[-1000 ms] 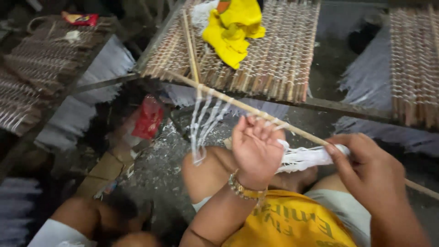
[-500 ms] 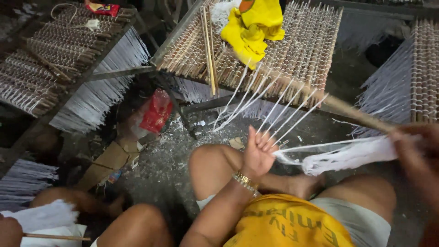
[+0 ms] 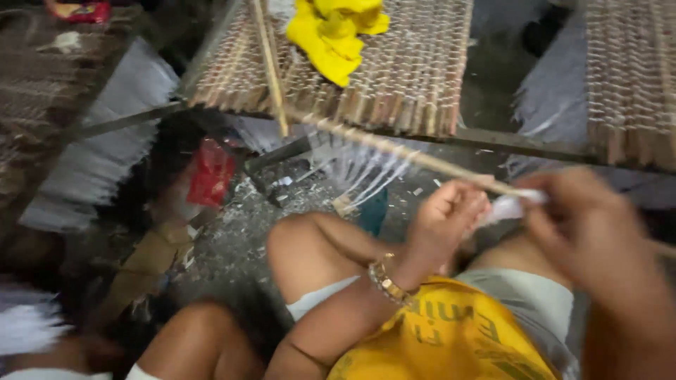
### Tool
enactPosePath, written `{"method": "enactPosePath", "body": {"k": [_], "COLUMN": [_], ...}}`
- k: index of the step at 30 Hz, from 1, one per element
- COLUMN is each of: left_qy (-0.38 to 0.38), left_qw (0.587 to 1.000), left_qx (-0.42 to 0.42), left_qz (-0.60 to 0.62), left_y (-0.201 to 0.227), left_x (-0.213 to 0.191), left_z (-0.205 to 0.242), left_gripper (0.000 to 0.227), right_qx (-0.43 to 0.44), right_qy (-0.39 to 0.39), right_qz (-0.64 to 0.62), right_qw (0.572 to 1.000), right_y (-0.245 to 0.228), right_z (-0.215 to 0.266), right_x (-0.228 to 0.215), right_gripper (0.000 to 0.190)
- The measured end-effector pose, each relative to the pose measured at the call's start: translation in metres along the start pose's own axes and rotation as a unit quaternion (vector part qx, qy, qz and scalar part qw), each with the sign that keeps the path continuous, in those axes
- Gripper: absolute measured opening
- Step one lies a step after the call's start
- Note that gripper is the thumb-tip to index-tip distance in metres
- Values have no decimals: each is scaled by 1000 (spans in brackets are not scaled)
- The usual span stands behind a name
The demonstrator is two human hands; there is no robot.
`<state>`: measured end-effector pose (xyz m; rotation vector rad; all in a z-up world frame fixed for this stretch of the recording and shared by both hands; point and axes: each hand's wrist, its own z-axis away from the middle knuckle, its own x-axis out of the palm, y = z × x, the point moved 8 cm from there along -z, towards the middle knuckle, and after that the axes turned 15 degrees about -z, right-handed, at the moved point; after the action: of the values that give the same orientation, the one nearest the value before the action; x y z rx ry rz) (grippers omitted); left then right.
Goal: A person is wrapping and looping white thread around a wooden stick as part of a weaving process.
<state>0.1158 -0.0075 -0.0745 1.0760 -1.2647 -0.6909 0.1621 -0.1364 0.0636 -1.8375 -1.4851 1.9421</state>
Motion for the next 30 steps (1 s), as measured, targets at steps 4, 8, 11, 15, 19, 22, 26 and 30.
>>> {"method": "enactPosePath", "body": {"k": [4, 8, 11, 15, 19, 22, 26, 30], "left_qy": [15, 53, 3, -23, 51, 67, 21, 10], "left_qw": [991, 996, 950, 913, 929, 980, 956, 945], "left_qx": [-28, 20, 67, 130, 128, 126, 60, 132], "left_qz": [-127, -72, -304, -385, -343, -137, -285, -299], "left_y": [41, 56, 77, 86, 78, 58, 57, 89], "left_x": [-16, -38, -16, -9, -30, -41, -16, -13], "left_z": [2, 10, 20, 29, 31, 29, 33, 31], "left_gripper": [26, 22, 22, 13, 25, 15, 18, 20], "right_qx": [-13, 61, 112, 67, 47, 51, 71, 59], "right_qy": [7, 0, -7, 25, 28, 44, 12, 17], "right_qz": [-27, -13, -89, -99, -107, -125, -142, -130], "right_qw": [1000, 998, 990, 992, 993, 990, 987, 990], "right_y": [-23, -13, -12, -15, -18, -20, -18, -21], "right_z": [8, 14, 15, 16, 17, 17, 16, 16], "right_x": [0, -2, 7, 9, 10, 8, 15, 13], "right_gripper": [13, 20, 25, 21, 18, 20, 18, 17]}}
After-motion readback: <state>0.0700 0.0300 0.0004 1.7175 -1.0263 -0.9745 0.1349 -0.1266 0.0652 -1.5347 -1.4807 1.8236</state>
